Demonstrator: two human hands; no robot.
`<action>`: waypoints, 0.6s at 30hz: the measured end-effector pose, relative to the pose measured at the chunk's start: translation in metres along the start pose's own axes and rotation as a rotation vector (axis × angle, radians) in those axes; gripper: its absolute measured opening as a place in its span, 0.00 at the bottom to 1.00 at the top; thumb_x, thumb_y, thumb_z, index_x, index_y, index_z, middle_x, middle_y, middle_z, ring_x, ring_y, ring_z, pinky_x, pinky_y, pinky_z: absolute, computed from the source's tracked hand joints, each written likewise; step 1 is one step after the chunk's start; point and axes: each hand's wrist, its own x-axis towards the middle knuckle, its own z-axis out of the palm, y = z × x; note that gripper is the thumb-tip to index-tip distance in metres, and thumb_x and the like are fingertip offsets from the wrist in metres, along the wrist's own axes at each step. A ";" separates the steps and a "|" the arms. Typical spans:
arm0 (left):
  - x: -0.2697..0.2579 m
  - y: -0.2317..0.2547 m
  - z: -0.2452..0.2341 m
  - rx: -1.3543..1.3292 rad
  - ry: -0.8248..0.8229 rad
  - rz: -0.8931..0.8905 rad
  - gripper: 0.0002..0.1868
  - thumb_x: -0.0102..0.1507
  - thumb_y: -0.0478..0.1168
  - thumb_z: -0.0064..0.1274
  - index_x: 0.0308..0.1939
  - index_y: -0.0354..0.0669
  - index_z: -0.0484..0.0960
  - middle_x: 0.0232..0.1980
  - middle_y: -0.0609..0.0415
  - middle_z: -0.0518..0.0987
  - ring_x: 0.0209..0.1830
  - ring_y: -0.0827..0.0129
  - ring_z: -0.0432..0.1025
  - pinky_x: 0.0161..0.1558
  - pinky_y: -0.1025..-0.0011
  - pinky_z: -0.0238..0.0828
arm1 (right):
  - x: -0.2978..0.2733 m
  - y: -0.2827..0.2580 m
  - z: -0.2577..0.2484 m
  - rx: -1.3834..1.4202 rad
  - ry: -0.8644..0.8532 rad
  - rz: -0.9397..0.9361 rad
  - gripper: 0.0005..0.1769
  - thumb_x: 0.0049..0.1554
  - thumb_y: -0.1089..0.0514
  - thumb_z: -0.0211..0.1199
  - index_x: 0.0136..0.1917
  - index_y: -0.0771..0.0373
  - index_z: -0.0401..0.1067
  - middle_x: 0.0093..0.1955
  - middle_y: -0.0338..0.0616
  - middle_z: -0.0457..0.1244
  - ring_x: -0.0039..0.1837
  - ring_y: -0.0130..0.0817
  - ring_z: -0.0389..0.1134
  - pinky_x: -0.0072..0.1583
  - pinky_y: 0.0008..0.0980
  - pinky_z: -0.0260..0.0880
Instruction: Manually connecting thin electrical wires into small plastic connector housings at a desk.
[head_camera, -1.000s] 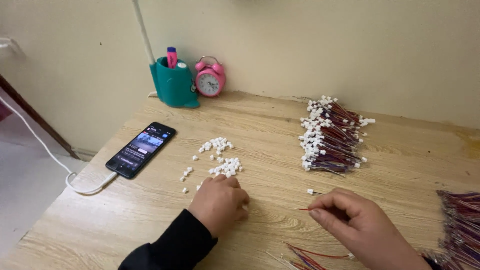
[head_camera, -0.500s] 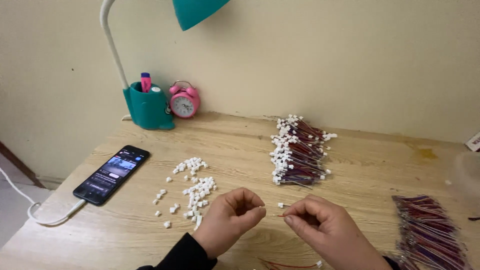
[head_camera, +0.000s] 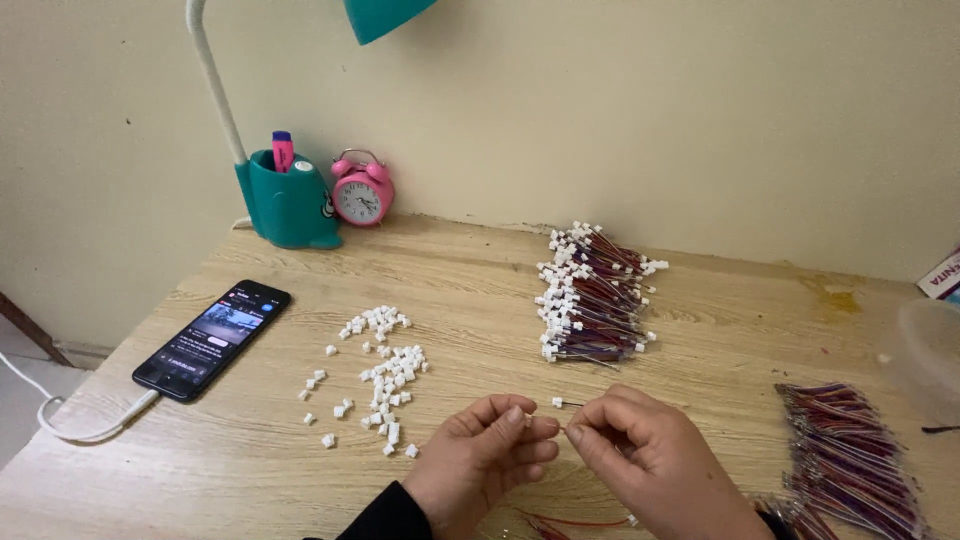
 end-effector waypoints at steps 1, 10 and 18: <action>-0.001 0.000 0.001 -0.001 0.002 -0.001 0.07 0.64 0.34 0.50 0.45 0.36 0.76 0.43 0.36 0.83 0.37 0.52 0.78 0.36 0.65 0.74 | 0.000 -0.002 0.000 0.001 -0.002 0.001 0.08 0.52 0.54 0.65 0.32 0.56 0.78 0.29 0.31 0.64 0.34 0.21 0.63 0.39 0.23 0.63; -0.002 -0.002 0.001 -0.098 -0.025 -0.036 0.10 0.63 0.31 0.48 0.49 0.37 0.73 0.52 0.35 0.81 0.47 0.50 0.77 0.46 0.61 0.75 | -0.001 -0.001 0.003 -0.053 -0.013 0.009 0.09 0.52 0.53 0.65 0.31 0.54 0.76 0.29 0.30 0.65 0.34 0.21 0.64 0.38 0.24 0.62; -0.004 -0.008 0.000 -0.134 -0.033 -0.033 0.09 0.62 0.25 0.50 0.46 0.32 0.76 0.38 0.41 0.79 0.36 0.58 0.75 0.40 0.66 0.76 | -0.001 0.003 0.006 -0.118 -0.016 -0.042 0.09 0.51 0.54 0.62 0.31 0.54 0.72 0.30 0.30 0.63 0.34 0.23 0.63 0.39 0.26 0.61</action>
